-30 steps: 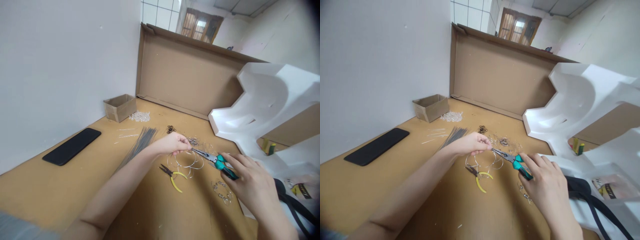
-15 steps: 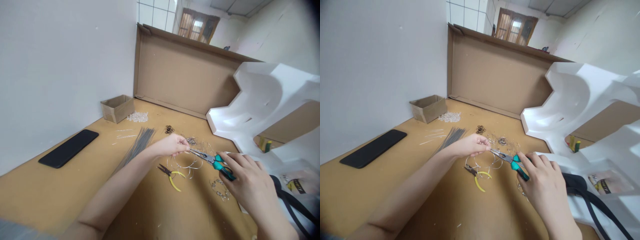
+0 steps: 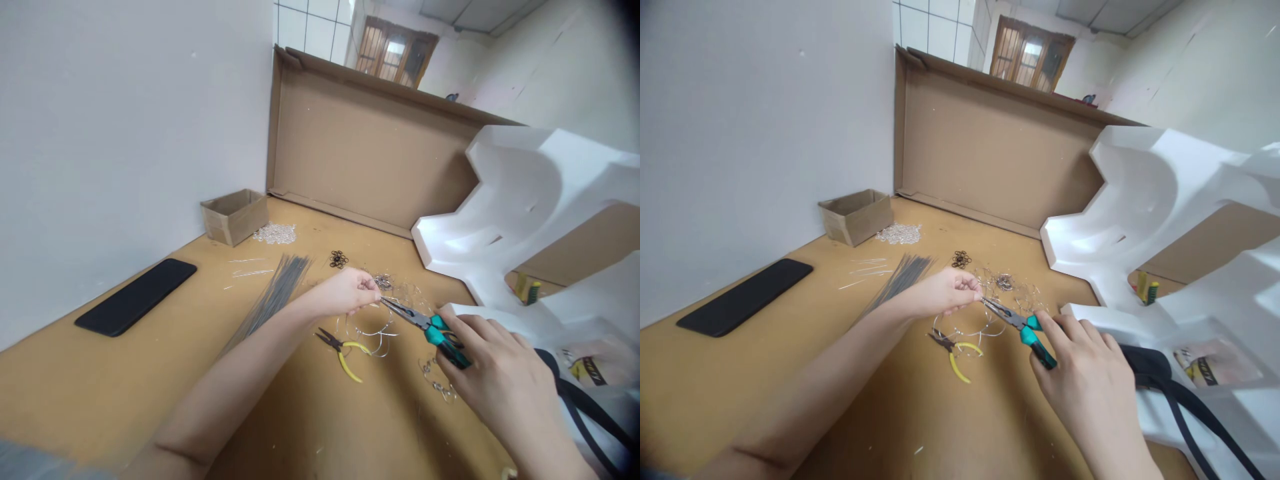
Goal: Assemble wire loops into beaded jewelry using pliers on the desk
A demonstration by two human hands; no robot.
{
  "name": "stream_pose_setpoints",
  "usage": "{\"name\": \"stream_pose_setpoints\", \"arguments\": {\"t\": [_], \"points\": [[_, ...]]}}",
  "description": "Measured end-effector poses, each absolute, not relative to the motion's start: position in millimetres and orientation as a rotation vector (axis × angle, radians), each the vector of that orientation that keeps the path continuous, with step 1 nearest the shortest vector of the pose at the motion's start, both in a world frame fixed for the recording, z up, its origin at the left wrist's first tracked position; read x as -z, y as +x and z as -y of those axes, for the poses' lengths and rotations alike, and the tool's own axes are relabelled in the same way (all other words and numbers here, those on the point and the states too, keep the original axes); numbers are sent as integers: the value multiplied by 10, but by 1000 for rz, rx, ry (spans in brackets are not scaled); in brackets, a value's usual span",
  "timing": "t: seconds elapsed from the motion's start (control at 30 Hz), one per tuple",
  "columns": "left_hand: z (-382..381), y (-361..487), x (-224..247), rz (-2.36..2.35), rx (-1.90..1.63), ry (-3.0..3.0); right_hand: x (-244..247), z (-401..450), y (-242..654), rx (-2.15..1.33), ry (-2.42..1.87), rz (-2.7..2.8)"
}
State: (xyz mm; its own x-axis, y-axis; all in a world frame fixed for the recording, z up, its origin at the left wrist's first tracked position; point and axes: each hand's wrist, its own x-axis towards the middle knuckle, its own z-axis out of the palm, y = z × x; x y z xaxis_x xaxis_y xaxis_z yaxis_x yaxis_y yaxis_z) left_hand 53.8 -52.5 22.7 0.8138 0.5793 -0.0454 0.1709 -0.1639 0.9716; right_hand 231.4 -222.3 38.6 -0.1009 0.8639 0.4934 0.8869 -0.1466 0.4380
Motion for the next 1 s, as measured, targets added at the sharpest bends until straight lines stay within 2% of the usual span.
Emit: {"name": "stream_pose_setpoints", "arguments": {"t": [1.0], "points": [[582, 562, -220, -621, -471, 1695, -331, 2232, 2219, 999, -2187, 1873]]}}
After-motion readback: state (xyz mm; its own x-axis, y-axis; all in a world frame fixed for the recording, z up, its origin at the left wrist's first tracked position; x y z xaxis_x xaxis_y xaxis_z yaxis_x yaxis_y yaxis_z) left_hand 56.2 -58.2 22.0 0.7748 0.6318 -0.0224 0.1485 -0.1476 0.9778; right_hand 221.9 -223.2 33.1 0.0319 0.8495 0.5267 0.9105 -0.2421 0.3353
